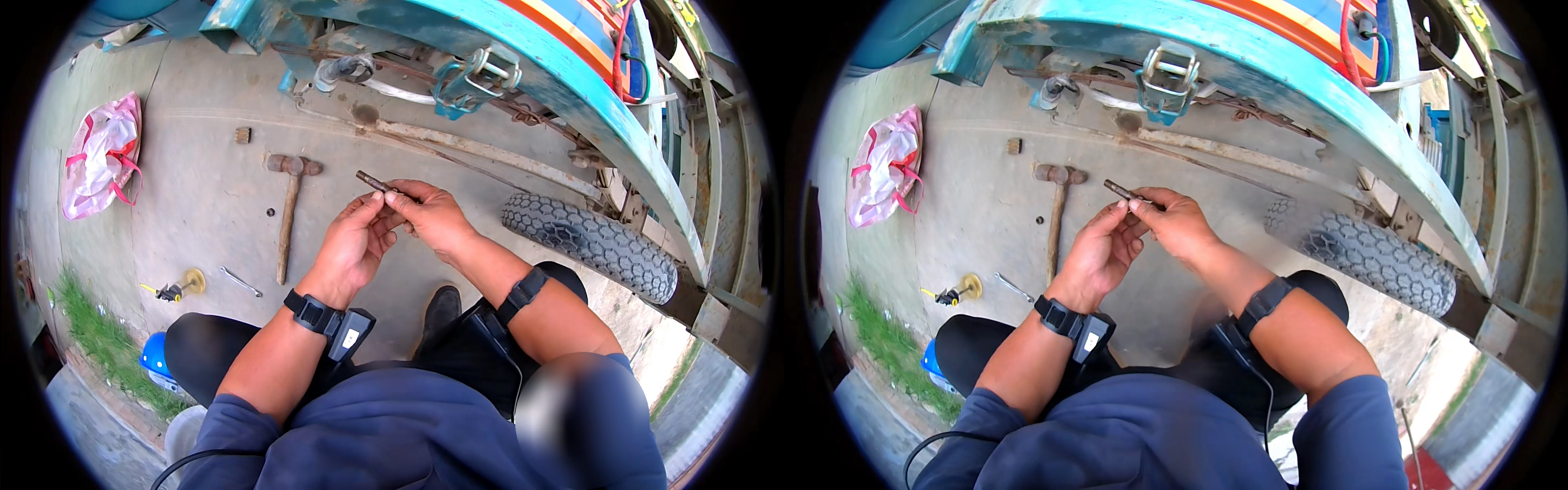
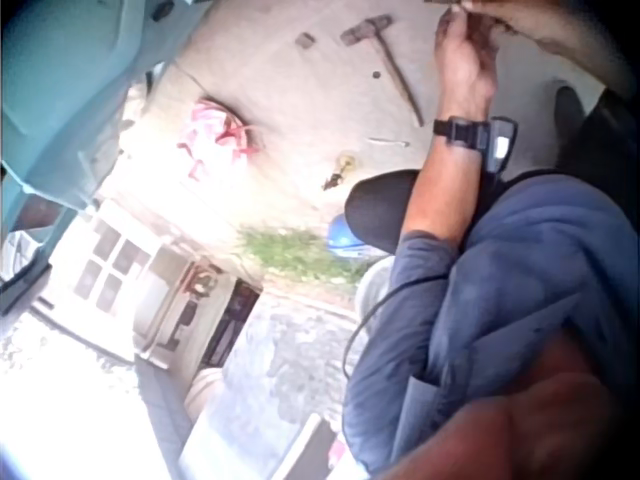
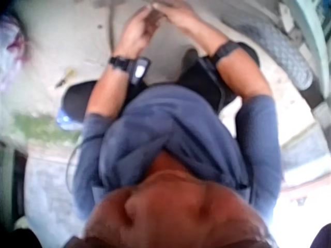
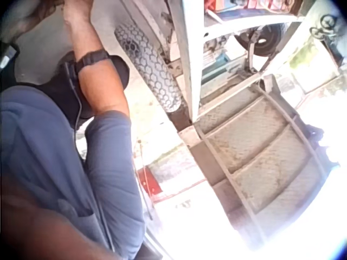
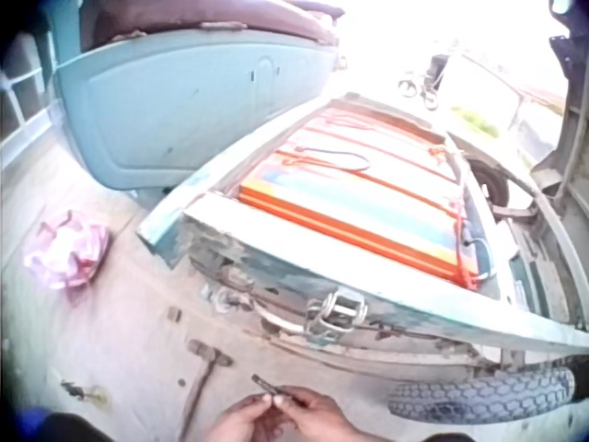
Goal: The person applies grease to a metal bolt using a small brush, then inserts and tightens the bolt into a frame on a three-wheeled vehicle. The person walks around the vehicle to access the installation point and uses a wrench to secure the bolt.
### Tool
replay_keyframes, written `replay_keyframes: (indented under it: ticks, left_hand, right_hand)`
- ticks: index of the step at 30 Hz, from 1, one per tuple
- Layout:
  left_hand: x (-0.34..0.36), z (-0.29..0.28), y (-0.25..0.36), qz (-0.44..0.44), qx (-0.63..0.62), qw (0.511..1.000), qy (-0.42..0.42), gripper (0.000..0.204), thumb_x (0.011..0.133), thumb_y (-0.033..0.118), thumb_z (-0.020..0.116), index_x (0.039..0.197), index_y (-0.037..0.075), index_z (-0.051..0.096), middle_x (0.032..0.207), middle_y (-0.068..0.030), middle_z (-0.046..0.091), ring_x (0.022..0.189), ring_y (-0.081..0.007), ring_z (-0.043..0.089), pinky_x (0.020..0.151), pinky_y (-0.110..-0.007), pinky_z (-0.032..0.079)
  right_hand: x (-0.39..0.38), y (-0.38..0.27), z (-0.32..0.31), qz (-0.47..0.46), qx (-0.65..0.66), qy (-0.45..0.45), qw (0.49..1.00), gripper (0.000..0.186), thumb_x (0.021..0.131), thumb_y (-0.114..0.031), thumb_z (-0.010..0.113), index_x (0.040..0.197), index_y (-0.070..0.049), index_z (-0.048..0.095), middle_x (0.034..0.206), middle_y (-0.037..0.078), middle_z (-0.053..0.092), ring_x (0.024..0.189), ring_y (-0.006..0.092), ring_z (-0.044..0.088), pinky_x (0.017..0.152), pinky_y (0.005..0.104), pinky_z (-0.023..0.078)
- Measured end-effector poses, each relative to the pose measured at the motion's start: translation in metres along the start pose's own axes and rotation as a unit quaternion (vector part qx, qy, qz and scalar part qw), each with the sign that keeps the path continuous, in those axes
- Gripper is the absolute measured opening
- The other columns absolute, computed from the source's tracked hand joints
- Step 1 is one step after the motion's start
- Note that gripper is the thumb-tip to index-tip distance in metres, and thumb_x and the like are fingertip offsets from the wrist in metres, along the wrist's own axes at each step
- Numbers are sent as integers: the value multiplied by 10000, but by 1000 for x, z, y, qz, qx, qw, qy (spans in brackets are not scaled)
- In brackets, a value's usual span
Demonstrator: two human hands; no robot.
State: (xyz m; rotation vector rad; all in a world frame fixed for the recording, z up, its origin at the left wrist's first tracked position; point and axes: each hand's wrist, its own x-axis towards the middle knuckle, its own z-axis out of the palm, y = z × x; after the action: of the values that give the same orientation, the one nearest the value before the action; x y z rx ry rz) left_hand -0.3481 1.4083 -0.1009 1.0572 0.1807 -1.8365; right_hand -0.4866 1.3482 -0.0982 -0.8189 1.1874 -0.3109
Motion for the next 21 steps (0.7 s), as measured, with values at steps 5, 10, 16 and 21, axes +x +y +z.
replay_keyframes:
  ticks: [5, 10, 16, 21]
  left_hand:
    - [8, -3, -2, 19, -17, 999, 21, 122, 975, 254, 558, 997, 145, 608, 945, 37, 646, 895, -104, 593, 705, -238, 419]
    - [10, -4, -2, 35, -26, 998, 40, 100, 961, 237, 574, 958, 146, 615, 904, 37, 640, 833, -98, 585, 691, -241, 425]
    - [14, -13, 4, 44, -9, 998, 50, 70, 935, 197, 586, 934, 133, 614, 891, 4, 643, 802, -118, 610, 669, -252, 450]
    - [12, -17, 12, 65, 2, 996, 61, 60, 905, 177, 619, 919, 120, 606, 883, -20, 646, 820, -144, 627, 671, -261, 461]
  right_hand:
    - [5, 4, 3, -5, -52, 2, 999, 368, 946, -284, 638, 1261, -94, 634, 944, -15, 666, 654, 54, 455, 568, 215, 401]
    - [14, 16, 0, -64, -146, 8, 987, 386, 956, -320, 603, 1271, -97, 625, 1026, 63, 650, 871, 141, 583, 722, 291, 492]
    - [15, 11, -7, -109, -253, -2, 961, 380, 929, -316, 593, 1224, -80, 643, 1122, 162, 645, 997, 269, 637, 868, 348, 496]
    - [29, -26, -47, -96, -325, 57, 939, 325, 890, -308, 594, 1091, -71, 689, 1089, 154, 682, 961, 291, 655, 852, 365, 504]
